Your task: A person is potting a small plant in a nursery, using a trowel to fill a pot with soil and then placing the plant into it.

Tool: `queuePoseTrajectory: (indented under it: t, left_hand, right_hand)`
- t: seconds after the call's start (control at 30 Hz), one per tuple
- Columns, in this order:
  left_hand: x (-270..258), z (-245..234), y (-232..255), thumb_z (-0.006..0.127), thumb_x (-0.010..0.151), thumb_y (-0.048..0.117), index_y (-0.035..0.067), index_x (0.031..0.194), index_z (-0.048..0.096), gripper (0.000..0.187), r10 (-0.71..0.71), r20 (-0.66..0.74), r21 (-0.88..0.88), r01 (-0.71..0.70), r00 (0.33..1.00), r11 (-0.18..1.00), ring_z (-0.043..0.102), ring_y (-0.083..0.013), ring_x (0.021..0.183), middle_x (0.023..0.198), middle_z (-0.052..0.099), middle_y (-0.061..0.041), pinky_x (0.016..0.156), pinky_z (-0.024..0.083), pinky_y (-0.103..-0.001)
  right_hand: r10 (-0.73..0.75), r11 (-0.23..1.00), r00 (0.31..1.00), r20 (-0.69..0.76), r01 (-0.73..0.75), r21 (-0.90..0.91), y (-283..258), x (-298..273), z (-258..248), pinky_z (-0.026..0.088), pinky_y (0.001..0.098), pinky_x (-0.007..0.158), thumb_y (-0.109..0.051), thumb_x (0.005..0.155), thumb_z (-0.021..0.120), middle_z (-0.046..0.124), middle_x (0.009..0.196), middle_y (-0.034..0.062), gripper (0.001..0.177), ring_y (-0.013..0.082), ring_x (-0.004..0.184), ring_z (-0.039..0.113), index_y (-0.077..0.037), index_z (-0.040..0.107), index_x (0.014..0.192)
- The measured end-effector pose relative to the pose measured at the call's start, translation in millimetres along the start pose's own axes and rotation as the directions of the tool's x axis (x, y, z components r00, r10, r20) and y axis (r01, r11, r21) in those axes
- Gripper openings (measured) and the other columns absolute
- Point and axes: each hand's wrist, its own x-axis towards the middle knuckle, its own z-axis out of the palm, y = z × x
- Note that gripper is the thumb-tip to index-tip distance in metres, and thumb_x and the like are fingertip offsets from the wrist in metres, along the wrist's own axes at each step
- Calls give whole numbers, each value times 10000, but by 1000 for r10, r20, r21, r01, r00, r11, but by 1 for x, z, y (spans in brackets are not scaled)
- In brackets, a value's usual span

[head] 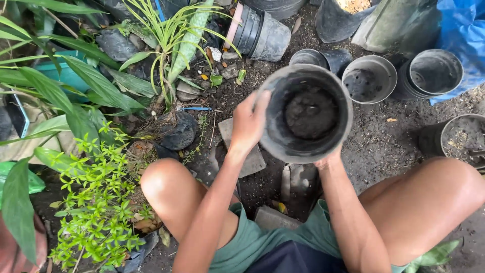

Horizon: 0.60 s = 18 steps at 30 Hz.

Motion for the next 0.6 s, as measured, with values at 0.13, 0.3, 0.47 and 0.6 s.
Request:
queuePoseTrajectory:
  t: [0.13,0.3,0.47,0.6]
  left_hand:
    - [11,-2,-5,493,1053,487,-17,1444,541,639,32,326,153,-86,945,984,499,-365,1406,1443,574,-252,1194,344,-541]
    - [10,-30,-1,531,991,365,-25,1362,575,540,256,335,338,-369,907,866,653,-330,1232,1376,649,-188,1023,513,-396]
    - [0,-49,22,570,997,312,74,1281,659,381,326,208,488,-386,922,783,708,-277,1091,1257,729,-88,914,536,-356]
    - [0,-48,24,585,987,286,52,1263,674,372,327,218,502,-393,920,771,727,-280,1038,1236,741,-98,877,550,-358]
  right_hand:
    - [-201,978,978,-58,204,39,-29,0,-6,422,513,1145,-639,832,456,485,1533,173,892,343,1397,484,-82,454,1528]
    - [-382,917,915,-132,393,65,-76,7,-36,561,458,1077,-519,799,484,646,1443,127,800,278,1317,636,-98,551,1476]
    - [-635,-132,389,668,796,-590,-130,-27,-21,351,602,1390,-3,1018,657,344,1753,341,857,542,1587,432,-147,198,1726]
    - [-664,-400,392,637,533,-745,-64,8,-63,422,606,1057,-255,834,913,441,1368,289,970,462,1245,458,-15,365,1598]
